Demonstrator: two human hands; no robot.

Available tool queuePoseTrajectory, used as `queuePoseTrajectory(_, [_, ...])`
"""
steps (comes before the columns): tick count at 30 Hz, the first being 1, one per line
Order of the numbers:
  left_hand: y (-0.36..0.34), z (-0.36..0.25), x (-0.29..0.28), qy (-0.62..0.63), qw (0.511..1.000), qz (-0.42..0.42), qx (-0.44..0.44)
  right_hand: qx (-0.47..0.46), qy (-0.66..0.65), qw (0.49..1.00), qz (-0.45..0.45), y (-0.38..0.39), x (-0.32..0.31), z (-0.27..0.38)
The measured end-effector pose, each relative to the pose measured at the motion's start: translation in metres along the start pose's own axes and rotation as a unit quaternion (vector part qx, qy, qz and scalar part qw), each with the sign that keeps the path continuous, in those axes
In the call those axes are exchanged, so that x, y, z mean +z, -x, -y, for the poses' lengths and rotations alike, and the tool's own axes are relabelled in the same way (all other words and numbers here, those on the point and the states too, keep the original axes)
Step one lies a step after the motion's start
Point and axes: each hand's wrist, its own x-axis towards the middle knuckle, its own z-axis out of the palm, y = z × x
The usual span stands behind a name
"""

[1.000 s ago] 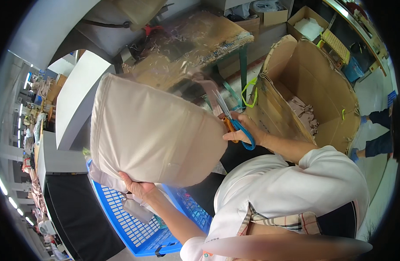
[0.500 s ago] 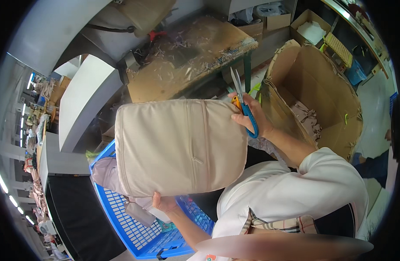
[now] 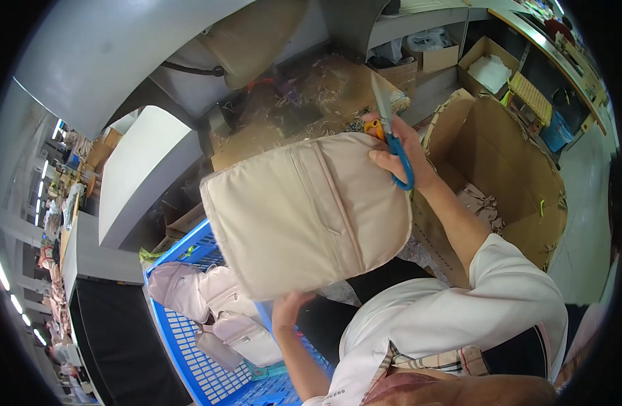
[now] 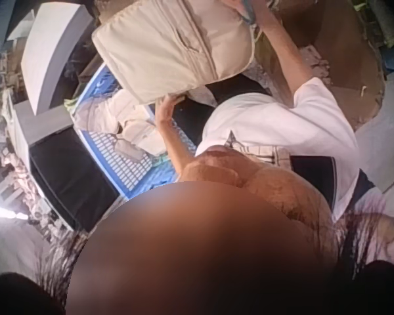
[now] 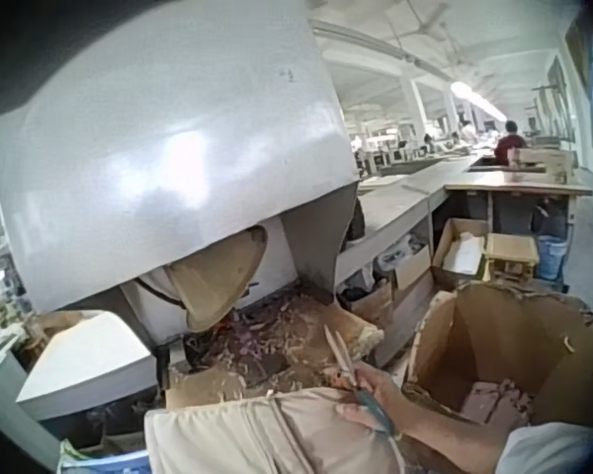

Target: Trimming excess material and loose threads from backpacks using scissors.

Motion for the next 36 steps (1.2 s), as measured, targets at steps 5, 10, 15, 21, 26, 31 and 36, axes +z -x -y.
queuePoseTrajectory(5, [-0.014,-0.029,-0.043,-0.363,0.919,-0.130,-0.083,-0.012,-0.012,0.997,0.072,0.010,-0.005,0.021])
queuePoseTrajectory(10, [-0.075,-0.040,-0.017,-0.144,0.971,-0.147,0.121,0.018,-0.014,0.994,0.110,0.010,0.000,0.031])
queuePoseTrajectory(15, [-0.095,-0.027,0.019,-0.139,0.969,-0.140,0.151,0.016,-0.038,0.995,0.093,0.000,-0.006,0.022])
queuePoseTrajectory(21, [-0.075,-0.074,0.048,-0.002,0.942,-0.147,0.301,0.051,0.007,0.999,-0.009,-0.031,-0.016,-0.002])
queuePoseTrajectory(26, [-0.074,-0.126,0.062,-0.051,0.938,-0.159,0.303,0.087,-0.015,0.995,-0.056,-0.052,-0.013,-0.013])
queuePoseTrajectory(31, [-0.077,-0.149,0.069,-0.075,0.936,-0.182,0.293,0.136,-0.014,0.989,-0.053,-0.069,-0.008,-0.015])
queuePoseTrajectory(36, [-0.083,-0.159,0.071,-0.084,0.934,-0.184,0.295,0.169,-0.036,0.984,-0.043,-0.078,-0.005,-0.021])
